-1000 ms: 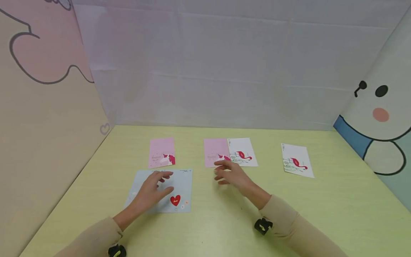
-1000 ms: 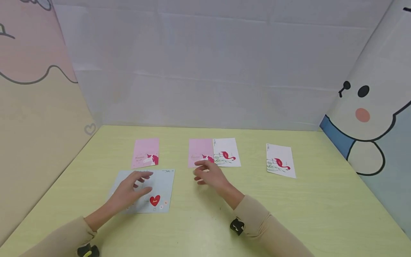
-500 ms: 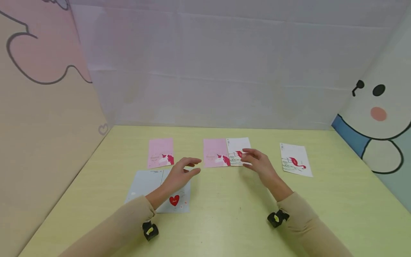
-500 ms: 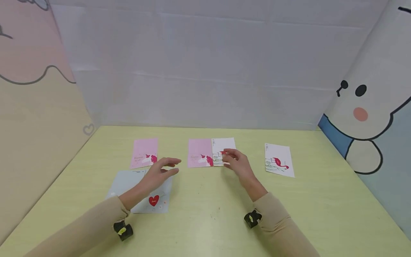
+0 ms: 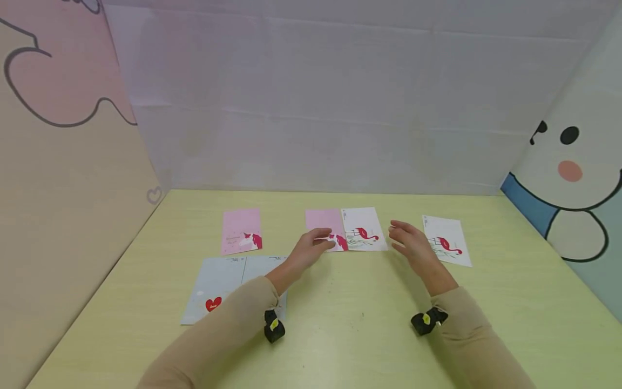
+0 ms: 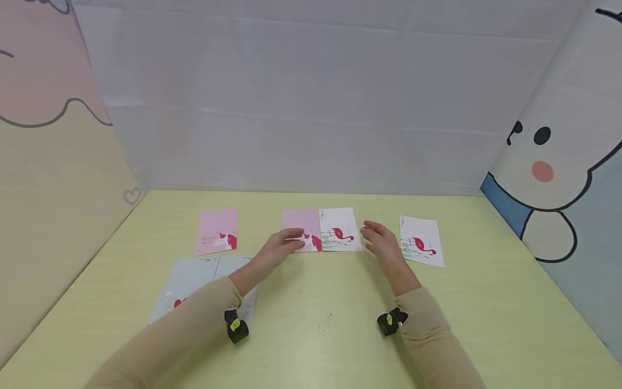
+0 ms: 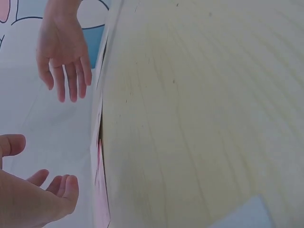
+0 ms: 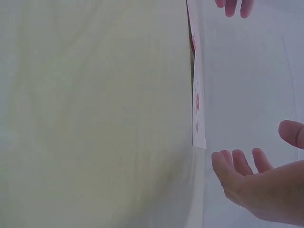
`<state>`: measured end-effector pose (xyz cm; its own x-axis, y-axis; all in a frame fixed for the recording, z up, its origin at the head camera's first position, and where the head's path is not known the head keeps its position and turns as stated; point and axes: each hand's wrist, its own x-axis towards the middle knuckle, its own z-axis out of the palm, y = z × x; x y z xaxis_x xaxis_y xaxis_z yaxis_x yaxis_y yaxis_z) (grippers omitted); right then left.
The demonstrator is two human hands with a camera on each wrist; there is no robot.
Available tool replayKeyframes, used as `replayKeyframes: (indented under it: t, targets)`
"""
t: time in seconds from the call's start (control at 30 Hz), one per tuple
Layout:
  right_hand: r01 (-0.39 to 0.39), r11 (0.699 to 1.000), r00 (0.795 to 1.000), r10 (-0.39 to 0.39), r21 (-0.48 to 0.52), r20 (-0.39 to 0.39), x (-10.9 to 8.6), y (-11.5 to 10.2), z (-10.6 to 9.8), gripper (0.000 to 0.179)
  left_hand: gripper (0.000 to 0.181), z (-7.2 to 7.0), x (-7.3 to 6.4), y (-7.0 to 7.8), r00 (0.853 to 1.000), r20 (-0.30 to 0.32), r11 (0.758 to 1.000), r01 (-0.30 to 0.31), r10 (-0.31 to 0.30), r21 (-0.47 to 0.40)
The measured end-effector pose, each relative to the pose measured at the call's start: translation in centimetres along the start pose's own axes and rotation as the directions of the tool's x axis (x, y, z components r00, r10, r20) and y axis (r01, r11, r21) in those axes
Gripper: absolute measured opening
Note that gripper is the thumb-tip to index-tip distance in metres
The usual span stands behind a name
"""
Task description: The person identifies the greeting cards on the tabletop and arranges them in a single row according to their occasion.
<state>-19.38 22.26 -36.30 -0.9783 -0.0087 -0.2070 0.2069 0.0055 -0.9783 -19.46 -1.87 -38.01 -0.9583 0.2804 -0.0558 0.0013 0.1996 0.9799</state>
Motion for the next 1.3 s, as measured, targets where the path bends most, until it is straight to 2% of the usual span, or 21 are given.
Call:
replayKeyframes:
  t: [0.17,0.4,0.57,0.77,0.9,1.07,1.3]
  targets:
    - [-0.080,0.996,0.997,0.079,0.032,0.017,0.6,0.2,-0.8,0.053,0.045,1.3,1.2,-0.2,0.999,-0.015,0.999,0.028,-0.029,-0.042]
    - [-0.153,0.982,0.987,0.146,0.109,0.067,1.0,0.1,-1.5,0.059,0.048,2.8,2.3,-0.5,0.995,-0.027,0.976,0.087,-0.094,-0.200]
    - [-0.176,0.979,0.982,0.168,0.106,0.085,1.5,-0.1,-2.0,0.062,0.048,3.5,2.7,-0.2,0.987,-0.062,0.973,0.136,-0.150,-0.187]
    - [-0.194,0.981,0.978,0.192,0.014,0.079,1.9,-0.2,-2.0,0.063,0.049,4.2,3.2,0.2,0.977,-0.088,0.973,0.178,-0.192,-0.148]
    - [-0.197,0.980,0.976,0.199,-0.027,0.087,1.9,-0.2,-1.8,0.061,0.051,4.3,3.3,0.4,0.972,-0.074,0.972,0.217,-0.224,-0.093]
    - [-0.203,0.977,0.975,0.208,-0.067,0.081,1.9,-0.1,-1.7,0.059,0.052,4.4,3.3,0.5,0.973,-0.053,0.973,0.221,-0.224,-0.065]
    - [-0.213,0.971,0.973,0.221,-0.108,0.063,2.1,0.0,-1.5,0.058,0.049,4.5,3.5,0.5,0.978,-0.063,0.979,0.199,-0.201,-0.040]
